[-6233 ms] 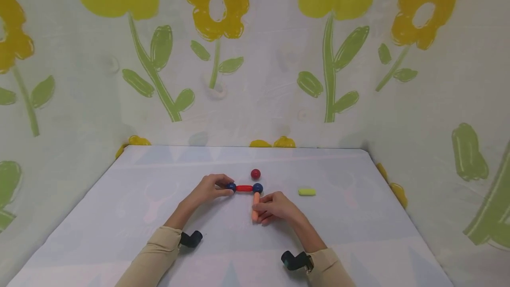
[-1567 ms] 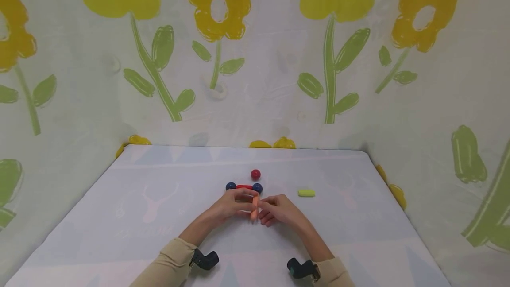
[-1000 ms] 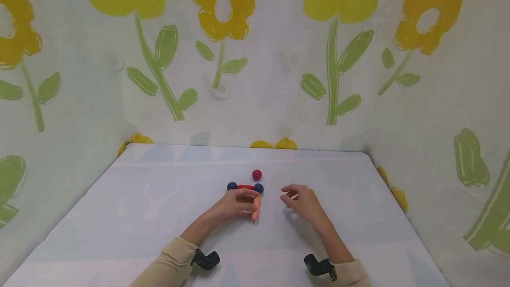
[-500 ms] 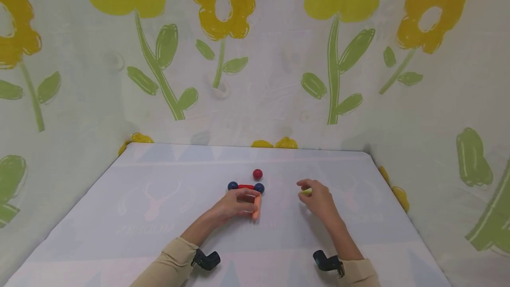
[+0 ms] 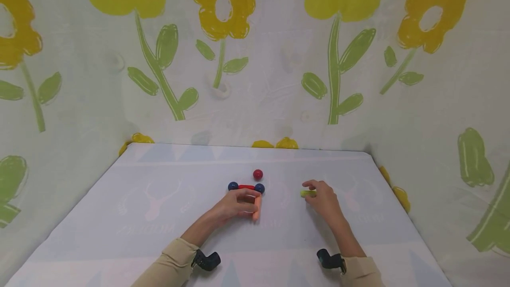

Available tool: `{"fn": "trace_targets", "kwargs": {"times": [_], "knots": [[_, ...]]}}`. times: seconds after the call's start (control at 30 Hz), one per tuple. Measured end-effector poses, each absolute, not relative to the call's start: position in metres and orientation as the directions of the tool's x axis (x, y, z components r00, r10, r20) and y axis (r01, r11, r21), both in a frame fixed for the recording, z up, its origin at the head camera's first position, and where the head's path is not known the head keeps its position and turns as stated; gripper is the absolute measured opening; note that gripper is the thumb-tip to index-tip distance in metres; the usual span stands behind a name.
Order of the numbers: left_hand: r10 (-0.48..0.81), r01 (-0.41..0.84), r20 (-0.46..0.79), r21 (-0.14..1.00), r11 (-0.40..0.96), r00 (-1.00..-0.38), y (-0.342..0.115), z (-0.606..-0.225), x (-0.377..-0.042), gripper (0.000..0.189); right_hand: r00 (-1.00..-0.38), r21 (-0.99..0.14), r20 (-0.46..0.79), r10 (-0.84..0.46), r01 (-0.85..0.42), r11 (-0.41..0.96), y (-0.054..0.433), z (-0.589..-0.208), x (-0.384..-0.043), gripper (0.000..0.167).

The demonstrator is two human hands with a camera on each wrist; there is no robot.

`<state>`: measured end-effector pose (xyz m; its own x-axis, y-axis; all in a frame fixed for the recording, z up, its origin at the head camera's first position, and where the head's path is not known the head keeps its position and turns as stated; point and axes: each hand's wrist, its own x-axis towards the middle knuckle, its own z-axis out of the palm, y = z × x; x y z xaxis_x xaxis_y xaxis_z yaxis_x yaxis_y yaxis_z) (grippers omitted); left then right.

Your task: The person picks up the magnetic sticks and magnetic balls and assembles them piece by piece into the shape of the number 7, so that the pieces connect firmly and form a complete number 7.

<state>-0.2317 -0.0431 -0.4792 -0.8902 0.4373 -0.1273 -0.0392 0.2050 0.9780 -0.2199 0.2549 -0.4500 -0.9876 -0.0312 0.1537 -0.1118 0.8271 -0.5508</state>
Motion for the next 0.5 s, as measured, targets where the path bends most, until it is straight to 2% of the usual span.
{"fn": "trace_targets", "kwargs": {"times": [0.5], "knots": [[0.436, -0.042, -0.127, 0.979, 0.200, -0.891, -0.0431, -0.4799, -0.2316, 0.039, -0.994, -0.543, 0.109, -0.030, -0.085, 0.836, 0.2567, -0.4551, -0.2244, 0.029]]}}
